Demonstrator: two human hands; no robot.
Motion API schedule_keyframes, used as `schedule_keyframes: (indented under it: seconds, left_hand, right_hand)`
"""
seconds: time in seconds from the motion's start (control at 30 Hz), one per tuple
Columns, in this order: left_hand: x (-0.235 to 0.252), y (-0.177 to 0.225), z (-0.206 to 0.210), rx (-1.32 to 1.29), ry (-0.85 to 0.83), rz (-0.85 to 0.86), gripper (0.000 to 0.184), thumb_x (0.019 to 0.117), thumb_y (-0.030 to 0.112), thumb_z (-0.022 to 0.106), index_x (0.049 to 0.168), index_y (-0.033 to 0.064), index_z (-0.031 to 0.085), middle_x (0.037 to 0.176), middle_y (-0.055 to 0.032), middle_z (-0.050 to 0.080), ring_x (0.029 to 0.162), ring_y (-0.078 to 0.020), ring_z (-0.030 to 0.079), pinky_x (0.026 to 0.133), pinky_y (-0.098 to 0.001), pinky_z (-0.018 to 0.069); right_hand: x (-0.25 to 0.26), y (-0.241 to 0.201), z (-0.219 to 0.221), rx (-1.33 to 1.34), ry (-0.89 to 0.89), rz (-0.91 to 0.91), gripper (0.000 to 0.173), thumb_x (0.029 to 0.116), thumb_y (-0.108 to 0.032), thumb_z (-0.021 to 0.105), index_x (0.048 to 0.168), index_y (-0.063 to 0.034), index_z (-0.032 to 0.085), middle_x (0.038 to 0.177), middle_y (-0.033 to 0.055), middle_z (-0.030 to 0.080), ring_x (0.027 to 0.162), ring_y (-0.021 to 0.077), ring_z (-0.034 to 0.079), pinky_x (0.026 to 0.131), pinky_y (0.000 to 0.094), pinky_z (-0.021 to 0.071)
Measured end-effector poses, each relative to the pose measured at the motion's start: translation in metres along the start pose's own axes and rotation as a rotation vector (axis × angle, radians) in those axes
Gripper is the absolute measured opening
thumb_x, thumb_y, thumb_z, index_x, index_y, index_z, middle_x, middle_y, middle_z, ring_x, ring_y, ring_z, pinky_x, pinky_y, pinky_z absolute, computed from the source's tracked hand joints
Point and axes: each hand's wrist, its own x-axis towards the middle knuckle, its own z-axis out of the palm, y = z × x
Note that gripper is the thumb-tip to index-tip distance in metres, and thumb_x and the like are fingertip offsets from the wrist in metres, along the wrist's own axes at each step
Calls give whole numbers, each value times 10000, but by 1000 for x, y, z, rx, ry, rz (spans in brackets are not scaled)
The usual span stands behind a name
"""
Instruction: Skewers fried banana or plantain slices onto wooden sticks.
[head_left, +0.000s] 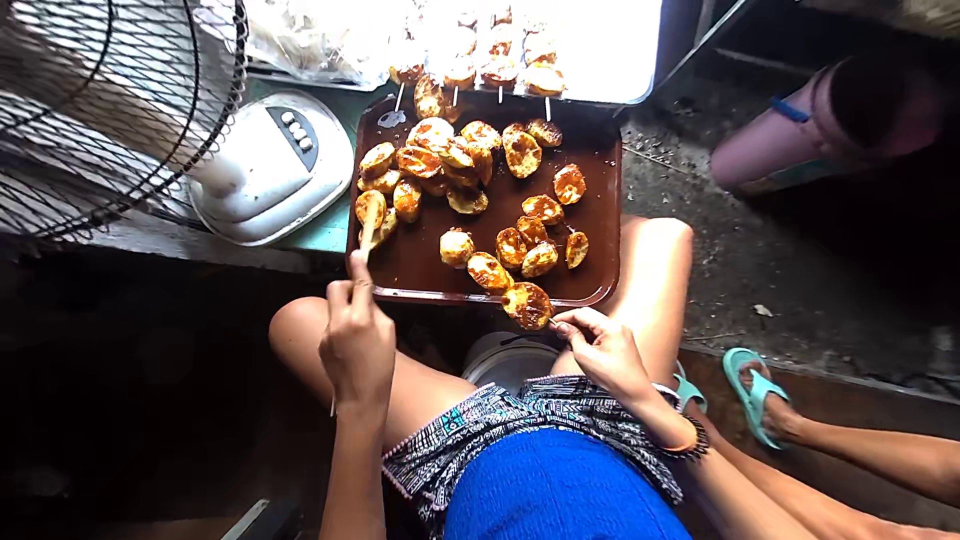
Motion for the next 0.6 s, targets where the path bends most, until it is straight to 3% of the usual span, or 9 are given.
schedule_keyframes:
  seconds: [0.17, 0.27, 0.37, 0.5, 0.6]
  left_hand:
    - [-5, -10, 2, -83, 86, -12, 407, 1038, 64, 500, 1431, 29, 599, 995, -193, 664, 839, -276, 661, 726, -372, 559]
    - [-12, -8, 14, -136, 50, -20, 390, 1028, 42, 508, 1401, 3, 619, 999, -196, 668, 825, -265, 666, 722, -368, 569]
    - [-18, -2, 22, -165, 36, -19, 379, 1023, 39, 530, 1385, 13, 637, 994, -184, 668, 818, -262, 669, 709, -370, 575]
    - [-25, 0, 25, -177, 22, -18, 377, 1018, 39, 544, 1381, 9, 639, 998, -188, 677, 826, -279, 678, 712, -387, 580]
    - [-29, -1, 25, -185, 28, -21, 381, 1013, 33, 547, 1382, -3, 633, 997, -191, 679, 816, -279, 682, 700, -392, 582]
  right_hand:
    - [37, -24, -53, 217, -36, 66, 169, 1016, -107, 563, 1018, -67, 727, 817, -49, 693, 664, 5, 628, 622, 178, 547]
    - [76, -41, -74, 229, 46, 77, 157, 1036, -78, 570, 1029, -32, 720, 762, -17, 665, 615, 33, 590, 593, 204, 519]
    - [123, -51, -83, 271, 81, 121, 169, 1069, -155, 544, 1081, -74, 691, 816, -23, 650, 613, 24, 538, 572, 188, 469]
    - [213, -58, -78, 409, 217, 280, 168, 1070, -114, 514, 1078, -28, 659, 819, -15, 636, 607, 18, 545, 588, 191, 482]
    - [268, -50, -74, 489, 291, 345, 153, 1061, -122, 534, 1064, -31, 657, 764, -33, 628, 547, 8, 522, 526, 178, 454]
